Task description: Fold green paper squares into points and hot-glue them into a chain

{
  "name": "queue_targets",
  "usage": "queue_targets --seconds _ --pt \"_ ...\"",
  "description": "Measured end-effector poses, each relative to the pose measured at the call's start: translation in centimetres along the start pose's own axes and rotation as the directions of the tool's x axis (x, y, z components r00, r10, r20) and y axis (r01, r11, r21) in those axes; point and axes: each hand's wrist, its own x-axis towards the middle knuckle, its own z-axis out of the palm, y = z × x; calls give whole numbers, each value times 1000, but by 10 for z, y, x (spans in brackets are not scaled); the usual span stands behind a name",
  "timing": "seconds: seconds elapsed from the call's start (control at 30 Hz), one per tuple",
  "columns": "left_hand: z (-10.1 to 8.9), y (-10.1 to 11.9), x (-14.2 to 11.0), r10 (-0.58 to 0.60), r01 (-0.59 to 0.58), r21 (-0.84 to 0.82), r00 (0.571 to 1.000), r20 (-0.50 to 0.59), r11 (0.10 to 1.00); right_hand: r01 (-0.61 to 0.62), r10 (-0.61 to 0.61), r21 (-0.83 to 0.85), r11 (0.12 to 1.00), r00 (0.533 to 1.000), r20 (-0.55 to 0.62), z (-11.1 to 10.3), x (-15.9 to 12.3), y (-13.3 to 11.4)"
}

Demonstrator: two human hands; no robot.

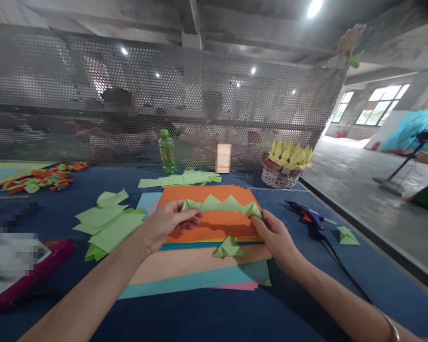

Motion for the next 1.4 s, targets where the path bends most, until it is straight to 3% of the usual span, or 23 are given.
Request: queue_targets --seconds 0.53,0.97,1.4 --pt "1 12 -5 -23 23 28 1000 12 999 -6 6 22 1000 1000 6 0 0 0" --pt "-19 -9 -9 -117 117 94 993 -7 989 -7 6 22 1000 999 39 1 -1 5" --pt "-12 0 -19 -25 24 175 1000 4 984 -23 21 44 999 999 47 3 -4 0"
